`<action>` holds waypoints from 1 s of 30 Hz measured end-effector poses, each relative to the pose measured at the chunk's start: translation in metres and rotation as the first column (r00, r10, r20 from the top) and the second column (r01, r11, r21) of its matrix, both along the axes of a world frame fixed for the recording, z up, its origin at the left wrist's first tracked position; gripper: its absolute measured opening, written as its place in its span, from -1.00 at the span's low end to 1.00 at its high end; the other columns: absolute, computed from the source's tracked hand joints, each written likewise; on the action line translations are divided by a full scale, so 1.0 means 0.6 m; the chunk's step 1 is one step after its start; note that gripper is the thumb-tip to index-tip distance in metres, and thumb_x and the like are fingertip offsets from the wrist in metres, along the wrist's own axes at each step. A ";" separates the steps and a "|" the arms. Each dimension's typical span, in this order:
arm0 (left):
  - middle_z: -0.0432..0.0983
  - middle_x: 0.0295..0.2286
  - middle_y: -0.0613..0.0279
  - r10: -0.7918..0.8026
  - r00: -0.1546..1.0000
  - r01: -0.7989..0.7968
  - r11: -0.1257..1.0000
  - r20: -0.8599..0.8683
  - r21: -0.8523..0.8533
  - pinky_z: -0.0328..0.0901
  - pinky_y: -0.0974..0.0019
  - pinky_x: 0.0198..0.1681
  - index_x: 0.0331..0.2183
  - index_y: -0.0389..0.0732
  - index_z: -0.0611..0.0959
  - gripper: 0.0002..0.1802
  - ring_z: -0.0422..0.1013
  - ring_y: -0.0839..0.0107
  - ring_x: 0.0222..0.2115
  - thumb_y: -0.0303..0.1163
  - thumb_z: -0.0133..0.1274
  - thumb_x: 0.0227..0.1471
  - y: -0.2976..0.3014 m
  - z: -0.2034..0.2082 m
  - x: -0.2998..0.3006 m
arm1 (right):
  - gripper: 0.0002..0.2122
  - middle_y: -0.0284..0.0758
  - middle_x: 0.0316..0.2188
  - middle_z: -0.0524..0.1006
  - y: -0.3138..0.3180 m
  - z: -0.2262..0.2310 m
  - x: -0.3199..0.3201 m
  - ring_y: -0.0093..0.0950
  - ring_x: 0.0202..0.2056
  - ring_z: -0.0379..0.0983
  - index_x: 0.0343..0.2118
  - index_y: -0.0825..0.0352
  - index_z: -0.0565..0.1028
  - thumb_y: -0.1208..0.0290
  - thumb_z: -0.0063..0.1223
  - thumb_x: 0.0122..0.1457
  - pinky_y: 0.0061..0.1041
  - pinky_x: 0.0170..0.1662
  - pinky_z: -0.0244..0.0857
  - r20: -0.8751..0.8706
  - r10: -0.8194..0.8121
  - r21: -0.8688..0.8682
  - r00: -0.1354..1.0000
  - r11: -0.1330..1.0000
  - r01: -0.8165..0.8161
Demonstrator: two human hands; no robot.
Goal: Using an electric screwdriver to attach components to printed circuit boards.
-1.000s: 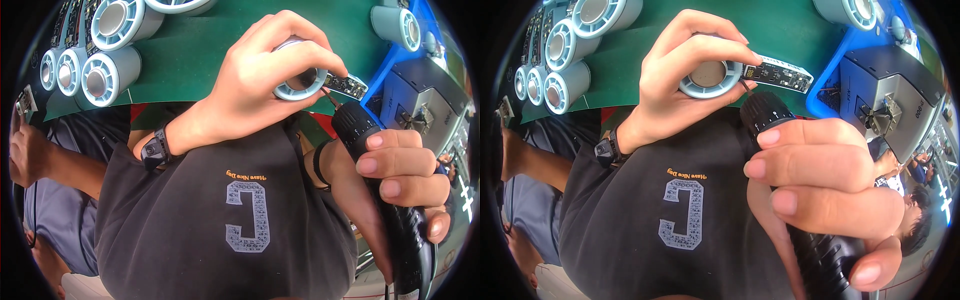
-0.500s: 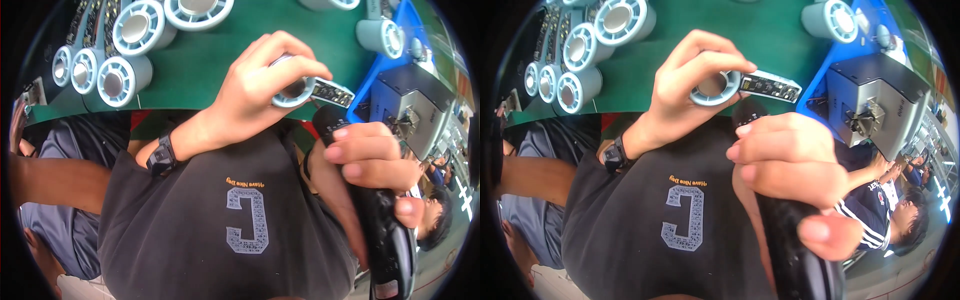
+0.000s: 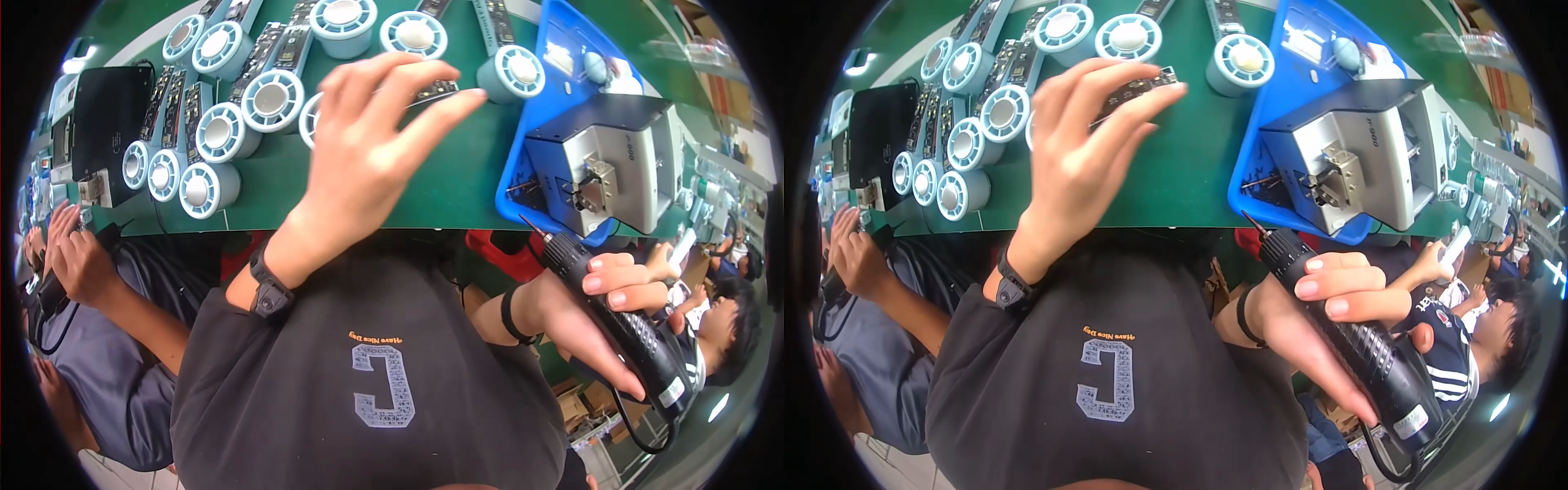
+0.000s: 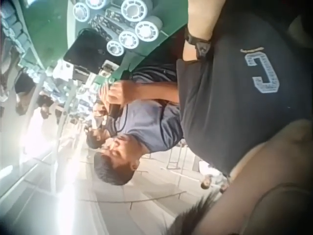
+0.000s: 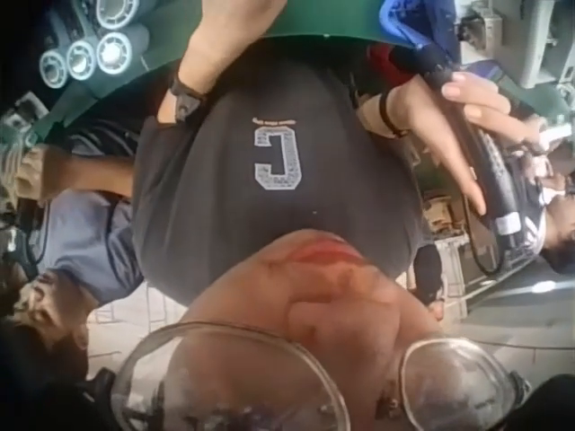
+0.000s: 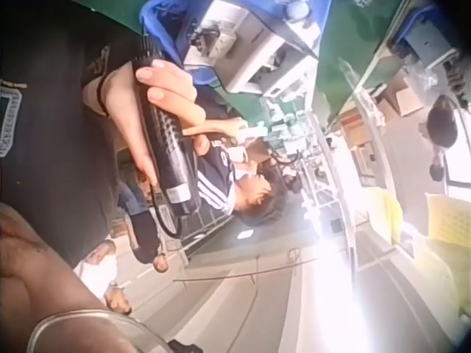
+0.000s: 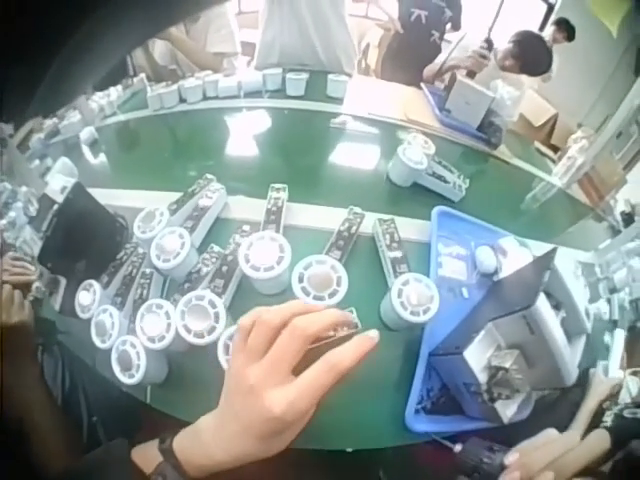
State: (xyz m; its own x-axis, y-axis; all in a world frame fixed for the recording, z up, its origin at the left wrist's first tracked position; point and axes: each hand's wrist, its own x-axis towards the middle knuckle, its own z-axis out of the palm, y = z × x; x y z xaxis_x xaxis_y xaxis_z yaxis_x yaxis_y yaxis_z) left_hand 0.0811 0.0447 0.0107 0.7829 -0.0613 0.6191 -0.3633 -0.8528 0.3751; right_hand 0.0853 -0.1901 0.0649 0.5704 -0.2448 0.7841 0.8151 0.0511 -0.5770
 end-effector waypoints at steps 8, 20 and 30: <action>0.58 -0.03 0.26 0.009 1.000 -0.012 0.988 0.021 0.157 0.37 0.01 0.12 0.11 -0.10 0.65 -0.37 0.49 0.15 0.05 -0.46 0.31 -0.09 -0.108 -0.015 0.104 | -0.02 -0.29 -0.56 0.32 -0.047 0.020 0.027 -0.46 -0.76 0.19 0.20 0.43 0.23 -0.62 -0.52 0.29 -0.46 -0.64 0.28 0.139 -0.056 0.162 0.989 0.986 0.033; 0.57 -0.21 0.19 -0.246 0.951 0.265 0.961 -0.187 0.082 0.46 0.10 -0.08 -0.11 -0.16 0.73 -0.59 0.55 0.15 -0.13 -0.56 0.35 -0.10 -0.037 -0.007 -0.024 | -0.10 -0.27 -0.59 0.36 -0.081 0.024 0.083 -0.41 -0.77 0.24 0.04 0.29 0.23 -0.65 -0.58 0.26 -0.47 -0.69 0.18 0.103 -0.182 -0.087 0.978 0.978 0.191; 0.61 -0.35 0.24 -0.264 0.950 0.251 0.964 -0.168 -0.091 0.42 0.21 -0.19 -0.24 -0.15 0.79 -0.65 0.55 0.27 -0.31 -0.55 0.44 -0.18 0.015 -0.009 -0.083 | -0.07 -0.26 -0.61 0.37 -0.091 0.024 0.123 -0.44 -0.73 0.25 -0.05 0.32 0.36 -0.67 -0.56 0.24 -0.45 -0.65 0.17 -0.039 -0.021 -0.186 0.999 0.982 0.014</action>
